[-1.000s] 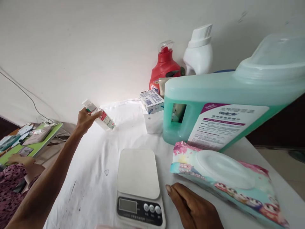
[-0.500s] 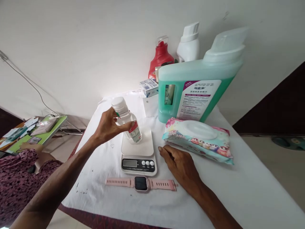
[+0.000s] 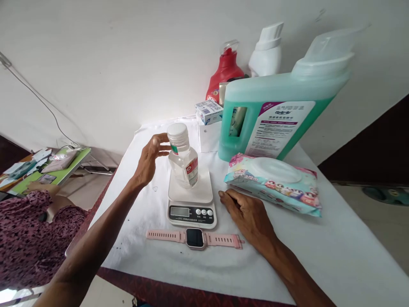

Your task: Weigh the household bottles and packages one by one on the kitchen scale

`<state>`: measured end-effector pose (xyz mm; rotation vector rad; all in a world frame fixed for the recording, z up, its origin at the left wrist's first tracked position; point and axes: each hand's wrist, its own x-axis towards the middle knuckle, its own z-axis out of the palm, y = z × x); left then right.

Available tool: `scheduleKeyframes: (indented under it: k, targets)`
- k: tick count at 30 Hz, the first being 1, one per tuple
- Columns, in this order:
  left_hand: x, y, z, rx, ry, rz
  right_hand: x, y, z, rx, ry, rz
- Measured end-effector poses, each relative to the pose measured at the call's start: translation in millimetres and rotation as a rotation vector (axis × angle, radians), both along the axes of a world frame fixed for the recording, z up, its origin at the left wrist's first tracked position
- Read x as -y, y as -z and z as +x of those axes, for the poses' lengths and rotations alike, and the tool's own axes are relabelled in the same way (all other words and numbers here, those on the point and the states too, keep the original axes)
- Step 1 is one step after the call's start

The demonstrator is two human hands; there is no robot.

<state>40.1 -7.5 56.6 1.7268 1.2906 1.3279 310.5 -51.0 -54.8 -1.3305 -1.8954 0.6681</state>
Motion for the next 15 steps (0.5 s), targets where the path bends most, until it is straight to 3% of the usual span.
scheduleKeyframes:
  k: [6,8,11,15]
  targets:
    - [-24.8,83.8,-32.8,0.234,-0.229,-0.224,-0.8,3.4,-0.9,0.024,0.024,-0.007]
    - [-24.6,102.6,-38.9,0.259,-0.253,-0.230,-1.2,5.0,-0.8,0.033,0.026,0.000]
    - [-22.8,113.2,-43.3,0.222,-0.225,-0.212,-1.0,6.4,-0.2,0.048,0.023,0.010]
    - [-24.2,114.3,-43.5,0.164,-0.205,-0.182,0.4,7.9,1.3,0.056,0.028,0.030]
